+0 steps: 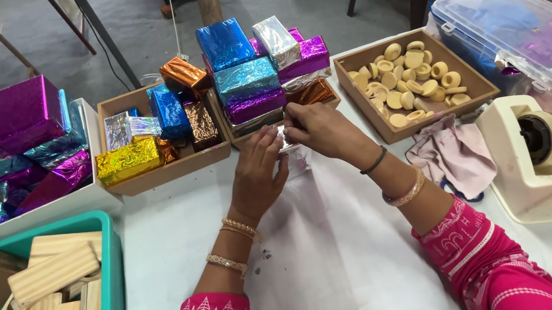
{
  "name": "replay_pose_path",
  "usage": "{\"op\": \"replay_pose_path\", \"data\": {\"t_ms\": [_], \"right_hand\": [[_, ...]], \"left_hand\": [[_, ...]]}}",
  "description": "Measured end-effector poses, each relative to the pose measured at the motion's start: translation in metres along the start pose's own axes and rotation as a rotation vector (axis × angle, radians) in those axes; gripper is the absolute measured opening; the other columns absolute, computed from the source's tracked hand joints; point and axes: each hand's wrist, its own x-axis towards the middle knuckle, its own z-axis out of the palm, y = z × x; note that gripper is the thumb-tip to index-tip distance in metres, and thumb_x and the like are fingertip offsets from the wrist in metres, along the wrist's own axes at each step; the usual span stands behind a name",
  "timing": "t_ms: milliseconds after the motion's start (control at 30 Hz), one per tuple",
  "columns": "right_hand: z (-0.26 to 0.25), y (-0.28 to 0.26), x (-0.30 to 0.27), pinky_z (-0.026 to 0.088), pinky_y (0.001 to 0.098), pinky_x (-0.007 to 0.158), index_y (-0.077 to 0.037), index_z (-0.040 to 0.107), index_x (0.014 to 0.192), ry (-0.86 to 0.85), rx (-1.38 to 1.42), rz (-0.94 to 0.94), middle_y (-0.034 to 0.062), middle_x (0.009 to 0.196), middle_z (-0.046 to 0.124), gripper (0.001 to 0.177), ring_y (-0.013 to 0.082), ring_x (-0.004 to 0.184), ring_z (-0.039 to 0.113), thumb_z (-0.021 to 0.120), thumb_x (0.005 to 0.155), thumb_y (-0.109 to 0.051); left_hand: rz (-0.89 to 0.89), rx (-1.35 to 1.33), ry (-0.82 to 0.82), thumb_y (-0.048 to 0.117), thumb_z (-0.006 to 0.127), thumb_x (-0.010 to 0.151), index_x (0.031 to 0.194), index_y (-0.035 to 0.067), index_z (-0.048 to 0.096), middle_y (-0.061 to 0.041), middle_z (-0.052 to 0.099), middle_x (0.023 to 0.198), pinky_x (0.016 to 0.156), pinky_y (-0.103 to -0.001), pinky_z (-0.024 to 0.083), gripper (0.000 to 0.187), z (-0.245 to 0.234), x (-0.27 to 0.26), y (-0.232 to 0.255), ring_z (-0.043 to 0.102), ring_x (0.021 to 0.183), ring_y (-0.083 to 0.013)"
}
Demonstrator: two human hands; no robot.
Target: Wrapping wooden containers and small boxes with colorful foil paper and securing them with tape.
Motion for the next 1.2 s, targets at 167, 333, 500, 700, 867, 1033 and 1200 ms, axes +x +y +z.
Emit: {"op": "replay_pose_path", "data": {"t_ms": [167,333,500,700,867,1033,1200], "right_hand": [[0.003,0.008,0.000,0.052,0.0470,0.069,-0.002,0.055,0.097,0.010,-0.074,-0.004,0.0153,0.082,0.069,0.022,0.0367,0.080,0.069,0.064,0.094,-0.022],[-0.006,0.003,0.001,0.052,0.0450,0.066,-0.004,0.052,0.100,-0.003,-0.025,-0.100,0.0124,0.081,0.069,0.025,0.0339,0.078,0.069,0.066,0.092,-0.023],[-0.012,0.012,0.003,0.048,0.0393,0.060,-0.008,0.053,0.105,-0.082,0.016,0.026,0.0068,0.072,0.064,0.030,0.0205,0.066,0.065,0.072,0.093,-0.027],[-0.017,0.029,0.006,0.043,0.0233,0.065,-0.009,0.053,0.111,-0.224,0.486,0.020,-0.0093,0.081,0.049,0.030,0.0035,0.072,0.044,0.077,0.092,-0.014],[-0.019,0.041,0.007,0.038,0.0216,0.063,-0.011,0.054,0.113,-0.301,0.567,0.075,-0.0090,0.075,0.042,0.032,0.0030,0.069,0.041,0.077,0.091,-0.014],[-0.026,0.047,0.005,0.038,0.0194,0.063,-0.011,0.053,0.117,-0.371,0.660,0.031,-0.0092,0.077,0.045,0.033,0.0015,0.070,0.044,0.074,0.092,-0.013],[-0.029,0.052,0.003,0.035,0.0207,0.052,-0.013,0.050,0.118,-0.396,0.725,0.189,-0.0085,0.076,0.051,0.031,0.0023,0.064,0.044,0.069,0.093,-0.015]], "left_hand": [[0.002,0.011,-0.008,0.008,0.071,0.092,0.121,0.000,0.063,-0.015,0.064,0.133,0.113,-0.043,0.049,0.032,0.001,0.000,0.002,0.057,0.134,-0.0320],[0.013,0.009,-0.021,0.008,0.071,0.091,0.123,-0.001,0.063,-0.016,0.064,0.133,0.112,-0.044,0.049,0.034,-0.003,0.002,0.005,0.056,0.133,-0.0322],[-0.006,0.003,-0.027,0.009,0.072,0.091,0.122,0.001,0.064,-0.015,0.064,0.132,0.112,-0.043,0.049,0.033,0.000,-0.001,0.000,0.057,0.134,-0.0315],[-0.001,0.001,-0.024,0.009,0.073,0.091,0.122,0.002,0.062,-0.014,0.064,0.133,0.114,-0.043,0.048,0.034,0.000,-0.001,0.000,0.056,0.135,-0.0318],[-0.012,-0.016,-0.018,0.009,0.074,0.091,0.124,0.003,0.060,-0.014,0.064,0.133,0.114,-0.043,0.048,0.037,0.000,-0.001,0.001,0.056,0.135,-0.0324],[-0.039,-0.119,0.026,0.006,0.077,0.090,0.134,0.007,0.052,-0.016,0.059,0.142,0.115,-0.041,0.049,0.051,0.004,-0.005,-0.001,0.056,0.138,-0.0327],[-0.193,-0.260,0.029,0.012,0.085,0.078,0.138,0.003,0.047,-0.022,0.057,0.136,0.107,-0.044,0.048,0.072,-0.001,0.004,0.001,0.055,0.128,-0.0383]]}}
